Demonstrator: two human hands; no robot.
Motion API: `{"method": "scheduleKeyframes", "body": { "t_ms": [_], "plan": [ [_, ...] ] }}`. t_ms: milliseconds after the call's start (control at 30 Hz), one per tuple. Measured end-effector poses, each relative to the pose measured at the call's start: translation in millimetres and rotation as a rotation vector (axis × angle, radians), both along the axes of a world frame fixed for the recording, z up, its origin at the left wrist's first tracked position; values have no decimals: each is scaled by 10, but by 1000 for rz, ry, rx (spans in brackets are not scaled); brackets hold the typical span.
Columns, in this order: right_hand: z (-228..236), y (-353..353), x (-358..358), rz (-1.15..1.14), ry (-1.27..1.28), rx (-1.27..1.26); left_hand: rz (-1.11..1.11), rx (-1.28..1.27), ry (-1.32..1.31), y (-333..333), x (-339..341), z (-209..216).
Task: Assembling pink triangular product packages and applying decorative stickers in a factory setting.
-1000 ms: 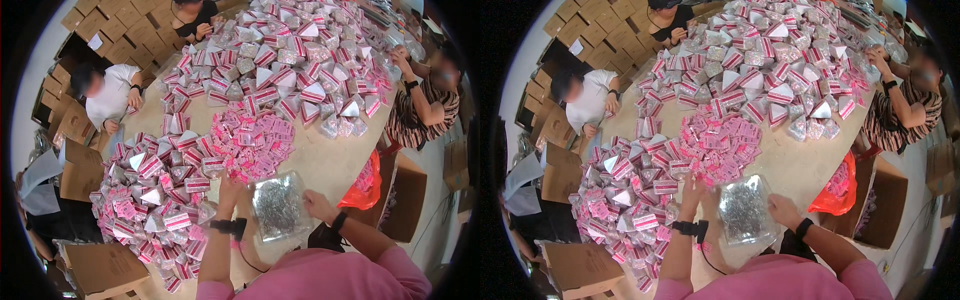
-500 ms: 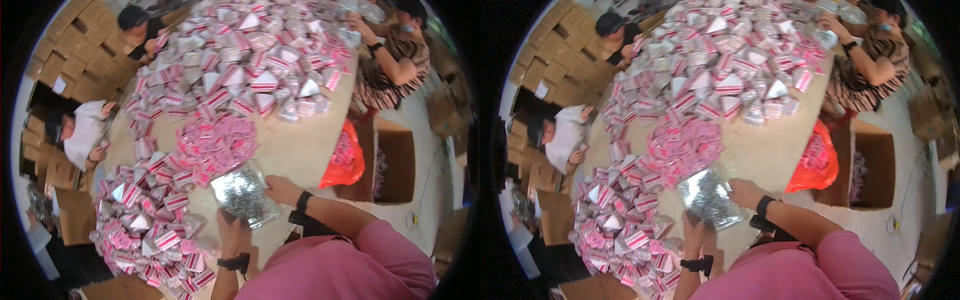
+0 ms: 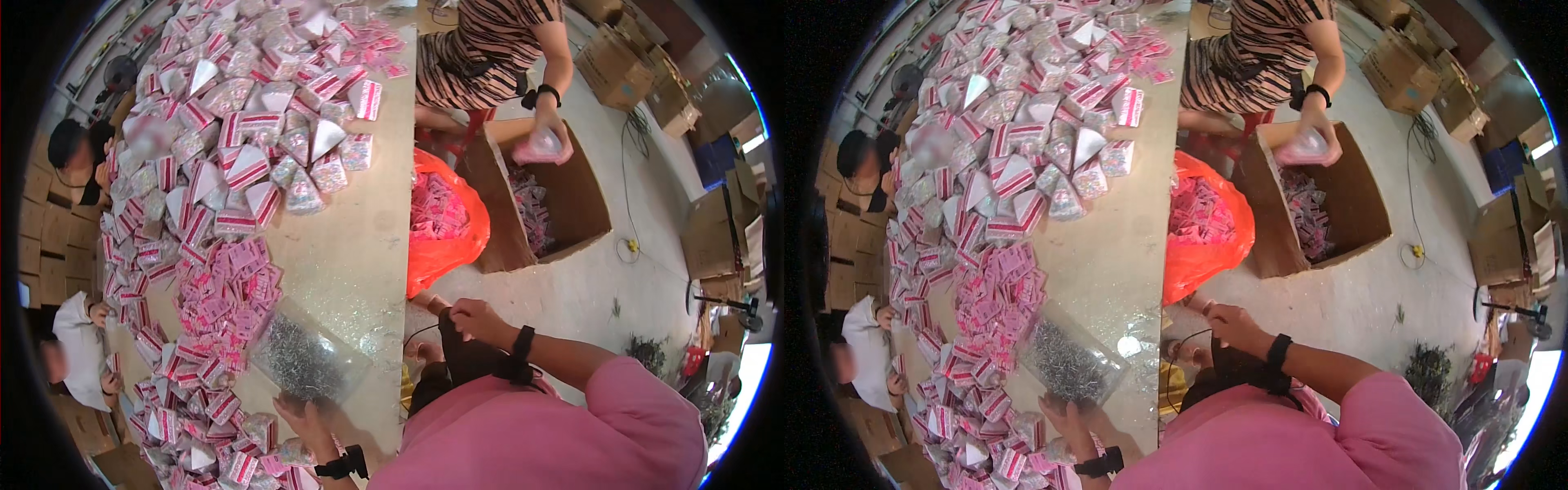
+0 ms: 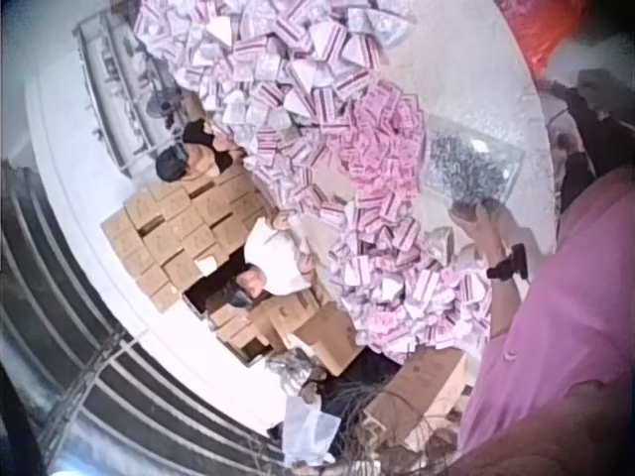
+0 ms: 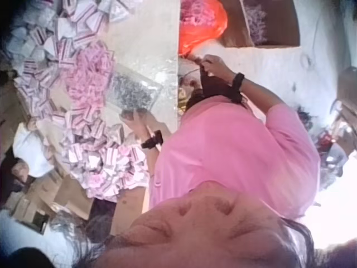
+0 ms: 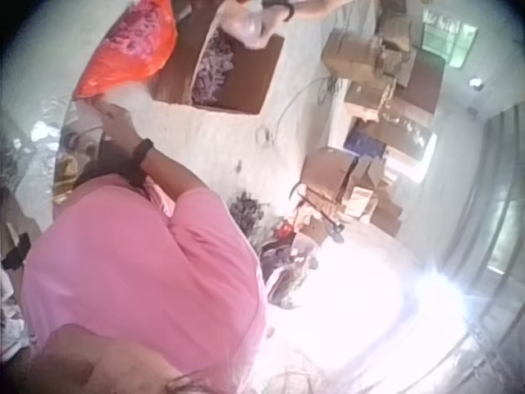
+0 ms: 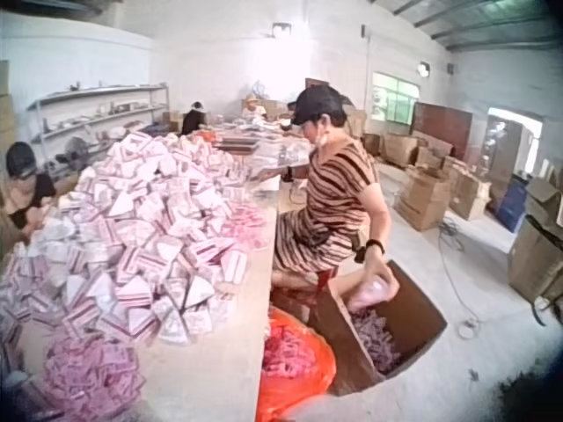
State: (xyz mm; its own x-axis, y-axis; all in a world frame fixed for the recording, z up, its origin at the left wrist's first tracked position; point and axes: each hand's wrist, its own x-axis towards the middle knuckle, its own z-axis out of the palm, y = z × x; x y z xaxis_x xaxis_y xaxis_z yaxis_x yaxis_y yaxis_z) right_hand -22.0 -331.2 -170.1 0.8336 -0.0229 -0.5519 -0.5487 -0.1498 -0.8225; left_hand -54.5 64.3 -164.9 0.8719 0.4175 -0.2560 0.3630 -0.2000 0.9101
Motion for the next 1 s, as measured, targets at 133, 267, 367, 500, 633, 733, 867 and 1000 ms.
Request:
{"method": "scheduleKeyframes", "body": {
  "t_ms": [133,267,367,500,633,733,867,1000],
  "plan": [
    [-295,-488,-207,-39,233,-73,93,-7,-7,-53,-30,51],
    [-643,-749,-211,39,265,-89,104,108,-29,-40,-158,-55],
    [-765,-881,-83,95,266,-77,164,143,54,-140,-223,-53],
    [-874,-1191,95,298,81,-164,346,110,75,-459,-288,32],
    [-534,-1446,405,152,257,-99,227,704,175,-708,-436,-45],
    [-760,-1803,472,121,277,21,203,950,130,-1236,-427,199],
    [-1150,-2158,508,5,376,166,-33,1131,76,-1763,-100,424],
    [-1039,-2101,882,-135,264,95,-191,1007,-74,-2222,-44,266]
  ]
}}
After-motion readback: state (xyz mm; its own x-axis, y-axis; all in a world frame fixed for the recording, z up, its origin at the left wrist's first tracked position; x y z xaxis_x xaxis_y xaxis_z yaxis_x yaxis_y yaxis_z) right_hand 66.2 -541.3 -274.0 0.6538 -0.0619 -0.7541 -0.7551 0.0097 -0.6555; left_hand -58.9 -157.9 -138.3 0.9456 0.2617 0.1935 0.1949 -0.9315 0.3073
